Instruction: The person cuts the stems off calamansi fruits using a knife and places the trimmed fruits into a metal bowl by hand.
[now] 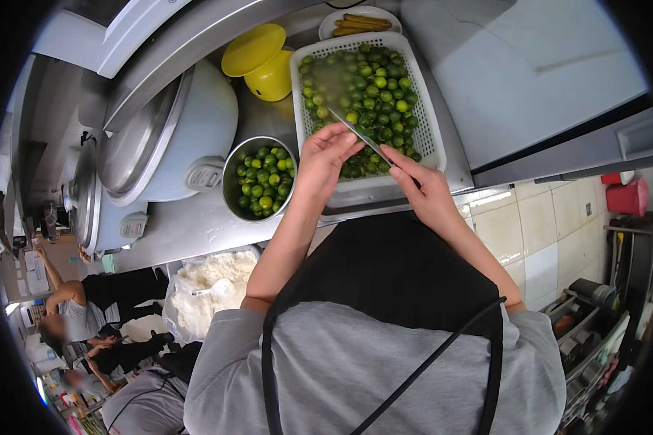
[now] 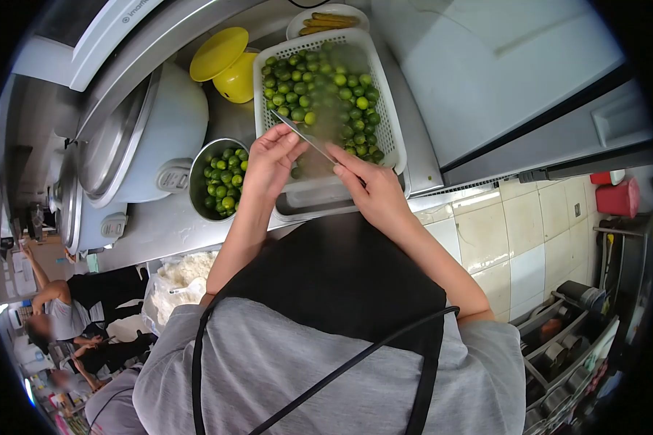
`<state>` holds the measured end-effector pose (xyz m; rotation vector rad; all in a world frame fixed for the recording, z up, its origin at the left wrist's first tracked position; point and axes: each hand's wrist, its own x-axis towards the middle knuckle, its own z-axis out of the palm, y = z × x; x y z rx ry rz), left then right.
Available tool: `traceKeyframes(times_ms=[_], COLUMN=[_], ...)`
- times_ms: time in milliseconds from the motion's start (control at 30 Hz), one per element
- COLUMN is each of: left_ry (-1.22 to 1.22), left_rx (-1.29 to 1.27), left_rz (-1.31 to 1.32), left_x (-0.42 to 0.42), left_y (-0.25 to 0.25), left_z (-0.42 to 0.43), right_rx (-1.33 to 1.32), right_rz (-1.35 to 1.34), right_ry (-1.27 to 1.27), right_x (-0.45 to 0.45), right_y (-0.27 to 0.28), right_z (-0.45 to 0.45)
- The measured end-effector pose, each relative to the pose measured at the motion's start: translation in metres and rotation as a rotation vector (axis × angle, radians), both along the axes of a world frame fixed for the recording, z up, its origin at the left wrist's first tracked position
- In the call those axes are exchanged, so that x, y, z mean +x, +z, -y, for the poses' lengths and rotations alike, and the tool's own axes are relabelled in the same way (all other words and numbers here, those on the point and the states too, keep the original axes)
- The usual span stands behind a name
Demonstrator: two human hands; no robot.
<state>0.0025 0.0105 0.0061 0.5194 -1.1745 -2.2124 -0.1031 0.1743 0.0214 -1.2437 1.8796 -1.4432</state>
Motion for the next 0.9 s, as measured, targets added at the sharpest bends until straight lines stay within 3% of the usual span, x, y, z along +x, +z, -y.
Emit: traceKeyframes(times_ms=[33,100,233,300,367,400,467,500,567,633,667,733,867,900], left_ry=[-0.020,-0.001,0.159,0.213,0.092,0.092,0.105,0.021,-0.151,-0.424,-0.562,-0.522,-0.679,-0.567], left_rx=[0.128,0.134,-0.027,-0.258,-0.729,-0.727,-1.126,-1.142,-1.138,-1.258,-1.326,-1.446,-1.375,-0.994], left_rz=[-0.024,-0.057,0.028,0.206,0.735,0.736,1.027,1.010,0.923,1.026,1.240,1.238,1.184,0.865], left_x=[0.004,0.016,0.052,0.078,0.106,0.104,0.094,0.076,0.044,0.006,-0.013,-0.024,-0.027,-0.019], left_y=[-0.001,-0.001,0.009,0.024,0.032,0.034,0.039,0.045,0.014,-0.010,-0.018,-0.068,-0.046,-0.042], left_z=[0.005,0.015,0.044,0.059,0.078,0.076,0.066,0.054,0.042,0.028,0.019,0.016,0.025,0.033], right_rx=[0.001,0.061,0.089,0.102,0.178,0.255,0.392,0.391,0.268,0.147,0.068,0.079,0.179,0.178], right_rz=[0.002,0.010,-0.024,0.036,0.058,0.080,0.097,0.097,0.050,-0.004,-0.039,0.002,0.140,0.141], right_ry=[0.004,0.042,0.060,-0.018,-0.055,-0.092,-0.139,-0.135,-0.134,-0.112,-0.093,-0.075,-0.083,-0.093], right_x=[0.000,-0.002,-0.005,-0.014,-0.023,-0.027,-0.032,-0.031,-0.028,-0.025,-0.023,-0.020,-0.018,-0.018], right_y=[-0.001,-0.003,-0.015,-0.024,-0.018,-0.012,-0.003,-0.002,0.000,0.000,0.000,0.003,0.015,0.014], right_z=[-0.001,-0.004,-0.014,-0.022,-0.029,-0.033,-0.034,-0.032,-0.028,-0.023,-0.020,-0.018,-0.020,-0.021])
